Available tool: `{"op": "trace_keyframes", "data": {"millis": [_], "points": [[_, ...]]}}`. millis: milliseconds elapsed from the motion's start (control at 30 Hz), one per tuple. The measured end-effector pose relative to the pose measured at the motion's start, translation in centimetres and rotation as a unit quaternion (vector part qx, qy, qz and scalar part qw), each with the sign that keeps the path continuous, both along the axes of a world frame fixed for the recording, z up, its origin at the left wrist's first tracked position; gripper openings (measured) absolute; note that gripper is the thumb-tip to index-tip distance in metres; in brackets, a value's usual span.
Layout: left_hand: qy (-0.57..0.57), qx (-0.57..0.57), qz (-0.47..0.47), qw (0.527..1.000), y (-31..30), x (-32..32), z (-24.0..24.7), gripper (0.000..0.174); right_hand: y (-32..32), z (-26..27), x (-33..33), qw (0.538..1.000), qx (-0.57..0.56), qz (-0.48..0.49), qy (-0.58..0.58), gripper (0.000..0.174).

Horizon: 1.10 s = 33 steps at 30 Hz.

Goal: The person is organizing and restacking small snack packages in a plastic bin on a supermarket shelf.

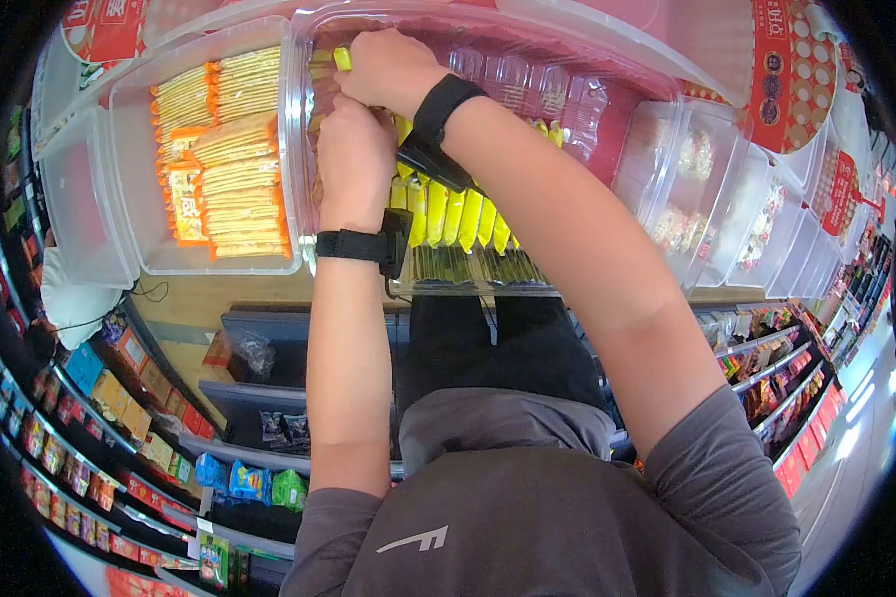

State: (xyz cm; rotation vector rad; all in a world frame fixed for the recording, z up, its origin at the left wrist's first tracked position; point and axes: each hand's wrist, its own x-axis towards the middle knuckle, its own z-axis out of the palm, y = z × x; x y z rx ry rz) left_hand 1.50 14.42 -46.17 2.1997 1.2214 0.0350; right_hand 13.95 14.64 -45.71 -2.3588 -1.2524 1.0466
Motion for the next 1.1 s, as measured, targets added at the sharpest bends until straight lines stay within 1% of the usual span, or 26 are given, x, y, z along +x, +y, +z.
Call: {"op": "trace_keyframes", "data": {"millis": [200, 300, 433, 500, 633, 700, 733, 833, 867, 967, 1000, 1100], "points": [[0.003, -0.013, 0.014, 1.000, 0.0, 0.2, 0.4, 0.027, 0.0, -1.0, -0.1, 1.000, 0.017, -0.017, 0.016, 0.034], [-0.001, -0.007, 0.015, 1.000, 0.0, 0.3, 0.5, 0.026, -0.3, -0.5, -0.1, 0.999, 0.027, -0.028, 0.015, 0.035], [-0.001, -0.006, 0.028, 1.000, -0.2, 0.7, 1.5, 0.031, -1.2, -0.2, 0.1, 0.994, 0.073, -0.080, 0.028, 0.033], [-0.016, 0.013, 0.019, 1.000, -0.3, 0.8, 2.3, 0.030, -1.9, -0.1, 0.3, 0.990, 0.110, -0.090, 0.023, 0.033], [-0.024, 0.055, -0.003, 0.998, -0.9, 1.2, 4.3, 0.029, -3.3, 0.6, 0.7, 0.980, 0.150, -0.119, 0.052, 0.035], [0.009, 0.066, -0.017, 0.998, -1.5, 1.5, 5.9, 0.030, -4.6, 1.3, 0.7, 0.974, 0.167, -0.134, 0.073, 0.036], [0.026, 0.072, -0.024, 0.997, -1.8, 1.5, 6.4, 0.031, -5.5, 2.7, 0.9, 0.971, 0.178, -0.135, 0.083, 0.037], [0.019, 0.093, -0.052, 0.994, -2.7, 1.2, 6.3, 0.034, -7.9, 4.0, 0.7, 0.961, 0.201, -0.167, 0.093, 0.038], [0.021, 0.080, -0.056, 0.995, -3.2, 1.4, 6.5, 0.034, -9.1, 4.5, 0.5, 0.954, 0.225, -0.174, 0.099, 0.034], [0.017, 0.046, -0.075, 0.996, -5.2, 2.3, 7.5, 0.034, -12.0, 6.3, 0.2, 0.928, 0.266, -0.234, 0.113, 0.029], [0.005, 0.038, -0.085, 0.996, -5.8, 2.5, 7.7, 0.034, -13.3, 6.3, 0.2, 0.927, 0.272, -0.231, 0.115, 0.029], [-0.024, -0.002, -0.107, 0.994, -7.9, 3.7, 8.2, 0.032, -17.1, 7.1, 0.1, 0.907, 0.295, -0.269, 0.131, 0.038]]}}
